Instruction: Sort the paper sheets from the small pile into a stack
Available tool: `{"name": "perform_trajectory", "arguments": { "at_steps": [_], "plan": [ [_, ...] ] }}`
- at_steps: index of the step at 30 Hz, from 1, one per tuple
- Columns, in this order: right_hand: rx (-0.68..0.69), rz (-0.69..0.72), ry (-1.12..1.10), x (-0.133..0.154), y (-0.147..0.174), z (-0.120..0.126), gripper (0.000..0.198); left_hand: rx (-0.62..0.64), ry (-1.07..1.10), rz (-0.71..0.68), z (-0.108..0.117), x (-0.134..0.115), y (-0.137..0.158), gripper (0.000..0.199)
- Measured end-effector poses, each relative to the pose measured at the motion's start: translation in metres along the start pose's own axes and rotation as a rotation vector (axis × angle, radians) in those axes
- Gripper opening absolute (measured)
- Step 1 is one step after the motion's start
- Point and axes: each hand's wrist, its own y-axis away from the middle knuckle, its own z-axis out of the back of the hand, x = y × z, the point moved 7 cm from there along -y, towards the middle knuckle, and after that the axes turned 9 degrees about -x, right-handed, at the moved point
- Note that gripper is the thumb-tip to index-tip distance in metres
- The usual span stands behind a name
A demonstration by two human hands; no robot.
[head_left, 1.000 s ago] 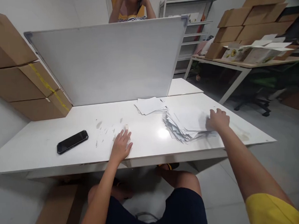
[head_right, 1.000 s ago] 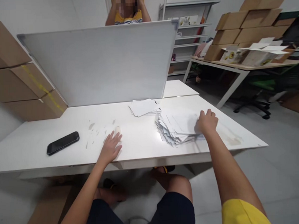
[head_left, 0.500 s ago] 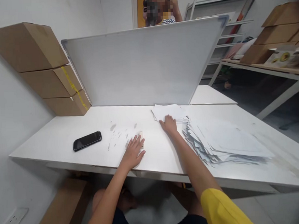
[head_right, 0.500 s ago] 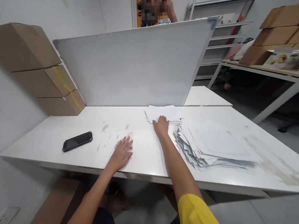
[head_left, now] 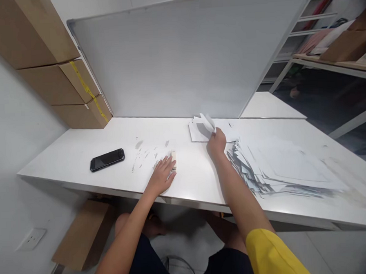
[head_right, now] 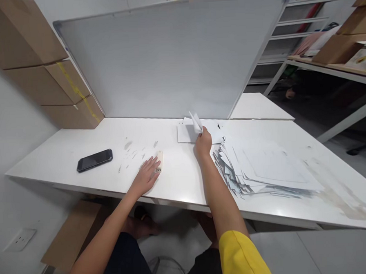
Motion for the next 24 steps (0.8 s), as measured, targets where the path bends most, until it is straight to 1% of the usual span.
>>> {"name": "perform_trajectory", "arguments": {
  "at_steps": [2,3,4,6,8,10,12,14,15,17,18,20,21,22,23,24],
  "plan": [
    [-0.084,0.004,-0.174,0.018,0.006,0.022,0.038,-0.024,0.006,0.003,0.002,-0.001,0.001,0.048],
    [-0.125,-0.02,-0.252,0.025,0.01,0.034,0.036,-0.04,0.011,0.004,0.004,-0.001,0.001,0.048],
    [-0.171,-0.067,-0.331,0.032,0.016,0.046,0.034,-0.056,0.015,0.005,0.005,-0.002,0.002,0.047],
    [-0.265,-0.203,-0.523,0.039,0.033,0.069,0.033,-0.084,0.022,0.006,0.008,-0.003,0.002,0.046],
    [-0.326,-0.356,-0.763,0.042,0.059,0.083,0.037,-0.104,0.032,0.006,0.012,-0.005,0.0,0.045],
    [-0.328,-0.504,-1.005,0.044,0.093,0.088,0.037,-0.14,0.059,-0.003,0.019,-0.007,-0.001,0.045],
    [-0.262,-0.664,-1.201,0.045,0.133,0.086,0.034,-0.203,0.116,-0.014,0.028,-0.012,0.002,0.045],
    [-0.172,-0.831,-1.337,0.046,0.173,0.082,0.03,-0.29,0.228,0.0,0.034,-0.02,0.013,0.044],
    [-0.131,-0.901,-1.382,0.046,0.19,0.081,0.029,-0.349,0.315,0.037,0.036,-0.024,0.022,0.044],
    [-0.076,-0.994,-1.421,0.044,0.218,0.085,0.03,-0.483,0.569,0.182,0.031,-0.033,0.045,0.047],
    [-0.066,-1.014,-1.416,0.042,0.228,0.09,0.031,-0.549,0.733,0.287,0.025,-0.038,0.059,0.05],
    [-0.066,-1.015,-1.376,0.036,0.242,0.103,0.034,-0.611,1.109,0.494,0.006,-0.051,0.084,0.06],
    [-0.078,-1.009,-1.349,0.031,0.248,0.11,0.035,-0.613,1.283,0.596,-0.005,-0.059,0.094,0.065],
    [-0.097,-1.003,-1.319,0.026,0.254,0.118,0.035,-0.585,1.415,0.694,-0.014,-0.067,0.102,0.067],
    [-0.112,-1.001,-1.291,0.02,0.259,0.124,0.036,-0.553,1.506,0.789,-0.022,-0.073,0.108,0.066],
    [-0.122,-1.003,-1.261,0.013,0.263,0.13,0.037,-0.517,1.552,0.875,-0.026,-0.077,0.113,0.062]
  ]
}}
